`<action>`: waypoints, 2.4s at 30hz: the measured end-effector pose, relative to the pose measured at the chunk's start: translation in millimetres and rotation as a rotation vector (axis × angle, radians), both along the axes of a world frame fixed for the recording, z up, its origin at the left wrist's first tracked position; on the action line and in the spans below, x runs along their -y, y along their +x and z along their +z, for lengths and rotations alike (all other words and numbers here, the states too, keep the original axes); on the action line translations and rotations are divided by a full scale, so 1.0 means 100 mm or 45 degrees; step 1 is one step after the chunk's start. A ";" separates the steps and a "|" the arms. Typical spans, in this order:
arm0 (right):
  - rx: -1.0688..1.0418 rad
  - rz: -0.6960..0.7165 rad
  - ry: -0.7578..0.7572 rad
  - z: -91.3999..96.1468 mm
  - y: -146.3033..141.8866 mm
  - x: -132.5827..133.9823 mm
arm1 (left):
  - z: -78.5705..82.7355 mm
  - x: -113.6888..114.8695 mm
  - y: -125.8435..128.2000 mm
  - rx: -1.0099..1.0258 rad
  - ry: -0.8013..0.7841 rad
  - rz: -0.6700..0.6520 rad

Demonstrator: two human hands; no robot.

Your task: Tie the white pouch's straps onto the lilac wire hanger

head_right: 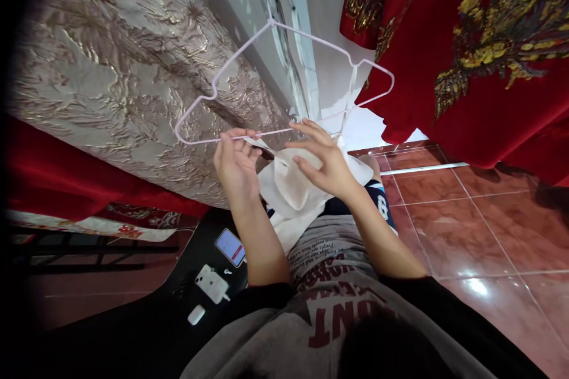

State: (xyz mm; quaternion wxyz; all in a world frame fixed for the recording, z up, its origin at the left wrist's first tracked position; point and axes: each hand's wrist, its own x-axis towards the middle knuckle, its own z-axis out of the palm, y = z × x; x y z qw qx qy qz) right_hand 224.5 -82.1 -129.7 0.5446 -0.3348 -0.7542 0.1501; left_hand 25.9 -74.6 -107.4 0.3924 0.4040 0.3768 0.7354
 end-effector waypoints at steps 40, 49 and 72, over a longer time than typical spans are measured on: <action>0.161 -0.191 -0.026 0.17 0.25 -0.15 | -0.12 -0.07 0.11 -0.046 -0.043 0.041; 0.068 -0.288 -0.028 0.21 0.42 -0.13 | -0.08 0.01 -0.42 -0.489 0.578 0.819; 0.011 -0.285 0.009 0.15 0.41 -0.12 | -0.21 -0.35 0.08 0.136 0.207 0.329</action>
